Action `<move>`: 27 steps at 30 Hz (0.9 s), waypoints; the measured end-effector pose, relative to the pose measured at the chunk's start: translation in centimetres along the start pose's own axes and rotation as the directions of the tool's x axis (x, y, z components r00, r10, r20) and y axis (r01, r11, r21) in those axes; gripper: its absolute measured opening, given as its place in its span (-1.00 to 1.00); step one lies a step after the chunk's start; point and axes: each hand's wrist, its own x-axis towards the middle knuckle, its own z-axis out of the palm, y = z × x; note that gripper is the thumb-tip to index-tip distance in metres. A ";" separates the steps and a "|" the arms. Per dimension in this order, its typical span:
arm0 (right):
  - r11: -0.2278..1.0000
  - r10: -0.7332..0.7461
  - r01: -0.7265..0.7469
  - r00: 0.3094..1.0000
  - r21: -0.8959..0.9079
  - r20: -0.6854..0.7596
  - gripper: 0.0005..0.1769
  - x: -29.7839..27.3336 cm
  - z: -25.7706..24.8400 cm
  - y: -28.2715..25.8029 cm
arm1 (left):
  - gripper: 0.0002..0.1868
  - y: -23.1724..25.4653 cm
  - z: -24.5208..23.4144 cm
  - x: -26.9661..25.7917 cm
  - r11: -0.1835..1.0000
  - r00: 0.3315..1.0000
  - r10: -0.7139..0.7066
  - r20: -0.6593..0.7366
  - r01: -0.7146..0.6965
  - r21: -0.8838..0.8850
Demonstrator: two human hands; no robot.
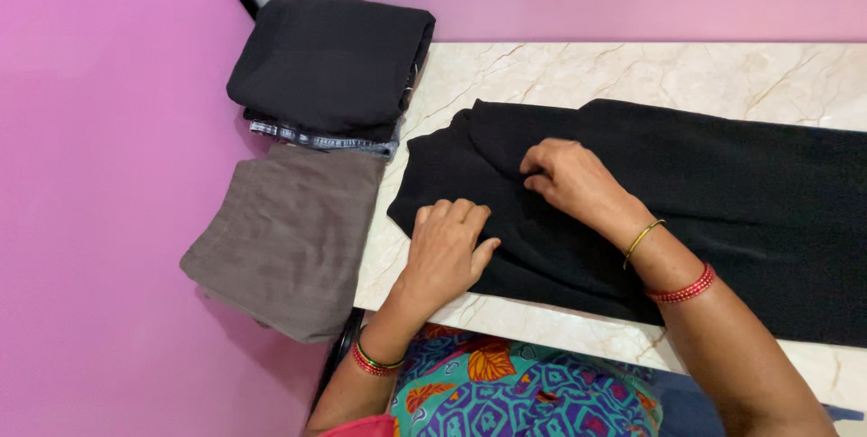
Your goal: The person folds a black long-sleeved top and then a pair of blue jeans on a marble-topped table. The person smooths and aligns the garments, folds them into compact rectangles, and places the finished top on a stack of folded clothes.
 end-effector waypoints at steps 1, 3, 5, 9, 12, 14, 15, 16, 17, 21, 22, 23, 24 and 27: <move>0.998 0.045 -0.052 0.989 0.046 0.140 -0.76 0.1 -0.3 0.0 | -0.56 -0.3 -0.2 0.2 1.000 0.999 -0.016 0.036 0.016 -0.009; 0.999 0.001 -0.011 0.973 0.040 0.230 -0.69 0.0 -0.6 0.0 | -0.53 -0.8 -0.5 -0.2 0.994 0.996 -0.045 0.083 0.052 -0.094; 0.999 -0.049 0.040 0.958 0.037 0.282 -0.64 -0.2 -0.6 0.2 | -0.52 -1.2 -0.4 -0.8 0.986 0.993 -0.071 0.089 0.084 -0.145; 0.996 0.045 -0.011 0.915 -0.088 0.402 -0.76 -0.4 -0.5 0.6 | -0.55 -1.7 0.5 -2.0 0.968 0.987 -0.155 0.045 0.161 -0.190; 0.992 0.066 -0.014 0.902 -0.124 0.428 -0.88 -0.3 -1.3 0.3 | -0.56 -2.1 0.8 -2.9 0.961 0.983 -0.182 0.021 0.183 -0.210; 0.993 0.067 -0.020 0.907 -0.116 0.417 -0.88 -0.4 -2.2 0.0 | -0.60 -2.2 0.9 -3.3 0.957 0.980 -0.199 0.011 0.197 -0.214; 0.991 0.100 -0.053 0.903 -0.123 0.418 -0.88 -0.5 -2.6 -0.2 | -0.62 -2.2 1.0 -3.5 0.952 0.976 -0.218 0.013 0.216 -0.218; 0.988 0.133 -0.085 0.898 -0.130 0.419 -0.88 -0.6 -3.0 -0.3 | -0.65 -2.1 1.1 -3.6 0.946 0.971 -0.237 0.016 0.235 -0.222; 0.985 0.165 -0.127 0.893 -0.117 0.420 -0.88 -0.6 -3.3 -0.5 | -0.70 -2.1 1.1 -3.8 0.951 0.974 -0.229 -0.002 0.223 -0.215; 0.963 0.268 -0.243 0.863 -0.112 0.428 -0.87 -0.7 -3.9 -0.8 | -0.82 -1.7 0.9 -4.1 0.968 0.978 -0.199 -0.062 0.186 -0.170; 0.957 0.288 -0.260 0.855 -0.124 0.431 -0.87 -0.7 -3.9 -0.8 | -0.83 -1.5 0.8 -4.0 0.971 0.978 -0.193 -0.074 0.180 -0.157; 0.965 0.263 -0.233 0.866 -0.123 0.425 -0.87 -0.6 -3.9 -0.7 | -0.77 -1.5 0.8 -3.7 0.981 0.983 -0.150 -0.105 0.134 -0.142; 0.971 0.238 -0.206 0.876 -0.121 0.419 -0.87 -0.5 -3.8 -0.7 | -0.71 -1.4 0.8 -3.4 0.988 0.985 -0.106 -0.136 0.089 -0.126; 0.974 0.225 -0.196 0.879 -0.113 0.421 -0.87 -0.6 -3.6 -0.4 | -0.75 -1.2 0.8 -2.6 0.994 0.994 -0.010 -0.111 -0.002 -0.107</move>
